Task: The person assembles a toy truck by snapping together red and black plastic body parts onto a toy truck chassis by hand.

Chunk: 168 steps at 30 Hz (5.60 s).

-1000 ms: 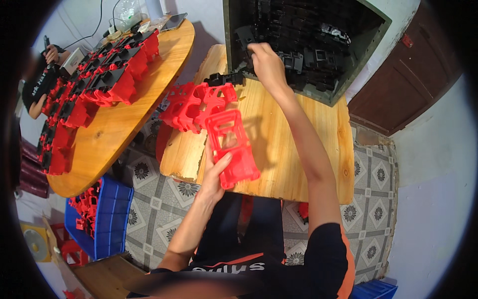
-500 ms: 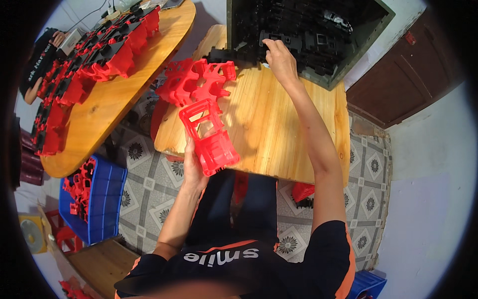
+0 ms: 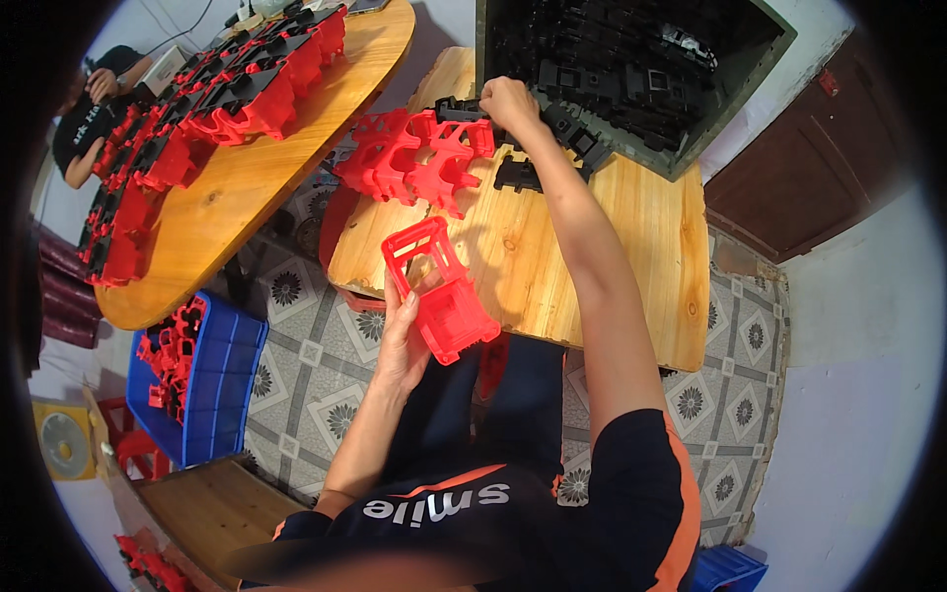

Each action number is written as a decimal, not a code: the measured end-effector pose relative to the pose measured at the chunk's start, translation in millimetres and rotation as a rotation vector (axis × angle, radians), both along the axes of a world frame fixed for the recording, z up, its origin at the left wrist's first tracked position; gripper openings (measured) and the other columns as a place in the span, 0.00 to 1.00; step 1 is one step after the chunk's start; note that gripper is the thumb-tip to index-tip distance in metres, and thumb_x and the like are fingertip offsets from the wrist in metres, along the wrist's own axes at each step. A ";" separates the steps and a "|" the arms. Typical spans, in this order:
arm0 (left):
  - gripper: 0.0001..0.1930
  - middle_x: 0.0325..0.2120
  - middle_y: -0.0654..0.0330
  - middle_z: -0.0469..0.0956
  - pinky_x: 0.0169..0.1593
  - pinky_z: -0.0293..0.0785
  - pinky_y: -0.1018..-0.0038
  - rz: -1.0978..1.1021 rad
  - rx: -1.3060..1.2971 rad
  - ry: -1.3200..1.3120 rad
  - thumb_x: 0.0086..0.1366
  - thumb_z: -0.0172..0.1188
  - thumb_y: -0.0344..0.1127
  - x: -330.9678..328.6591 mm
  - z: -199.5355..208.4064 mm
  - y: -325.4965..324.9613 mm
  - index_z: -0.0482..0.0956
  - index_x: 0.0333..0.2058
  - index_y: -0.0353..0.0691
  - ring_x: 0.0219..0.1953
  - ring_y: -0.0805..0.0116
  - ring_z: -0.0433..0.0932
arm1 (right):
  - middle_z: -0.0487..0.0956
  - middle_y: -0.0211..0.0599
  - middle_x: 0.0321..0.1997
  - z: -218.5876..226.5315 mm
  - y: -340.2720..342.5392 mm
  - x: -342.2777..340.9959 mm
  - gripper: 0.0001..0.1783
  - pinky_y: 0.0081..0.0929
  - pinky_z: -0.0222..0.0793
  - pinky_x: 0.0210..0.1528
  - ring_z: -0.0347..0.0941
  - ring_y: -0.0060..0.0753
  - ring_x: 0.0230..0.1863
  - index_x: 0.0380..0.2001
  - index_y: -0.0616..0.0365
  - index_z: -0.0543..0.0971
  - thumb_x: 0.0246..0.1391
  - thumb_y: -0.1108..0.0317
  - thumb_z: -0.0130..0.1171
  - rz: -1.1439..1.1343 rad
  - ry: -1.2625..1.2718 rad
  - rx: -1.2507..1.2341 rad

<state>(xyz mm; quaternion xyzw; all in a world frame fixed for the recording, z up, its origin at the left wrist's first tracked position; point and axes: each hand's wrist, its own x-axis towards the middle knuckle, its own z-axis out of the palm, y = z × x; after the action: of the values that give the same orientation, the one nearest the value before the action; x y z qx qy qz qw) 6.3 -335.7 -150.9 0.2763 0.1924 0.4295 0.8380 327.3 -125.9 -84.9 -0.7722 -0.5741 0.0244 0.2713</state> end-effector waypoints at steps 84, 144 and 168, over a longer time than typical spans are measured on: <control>0.31 0.51 0.64 0.73 0.60 0.53 0.48 1.480 1.558 1.674 0.58 0.61 0.62 -130.3 146.6 202.4 0.73 0.56 0.55 0.61 0.60 0.64 | 0.82 0.35 0.40 29.9 -104.8 -124.8 0.19 0.20 0.71 0.42 0.76 0.21 0.41 0.44 0.64 0.79 0.63 0.56 0.57 0.066 0.933 0.645; 0.36 0.61 0.54 0.63 0.64 0.62 0.57 -0.018 0.077 0.047 0.66 0.60 0.42 11.6 15.7 5.7 0.49 0.67 0.51 0.61 0.61 0.65 | 0.76 0.37 0.38 33.2 -308.0 -144.3 0.18 0.32 0.74 0.38 0.76 0.38 0.38 0.41 0.60 0.80 0.42 0.78 0.60 0.600 -0.188 0.350; 0.43 0.64 0.52 0.56 0.67 0.57 0.59 -0.095 0.069 -0.071 0.65 0.58 0.35 3.8 26.7 3.3 0.38 0.70 0.50 0.65 0.58 0.60 | 0.77 0.39 0.38 42.6 -312.1 -166.2 0.17 0.33 0.73 0.38 0.76 0.41 0.38 0.41 0.61 0.80 0.43 0.78 0.62 0.569 -0.332 0.305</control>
<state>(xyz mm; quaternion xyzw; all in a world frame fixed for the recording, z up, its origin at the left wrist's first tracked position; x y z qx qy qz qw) 10.1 -332.5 -124.2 0.2983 0.1341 0.4053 0.8537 161.0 -437.9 -42.4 -0.5258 -0.7991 -0.1124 0.2688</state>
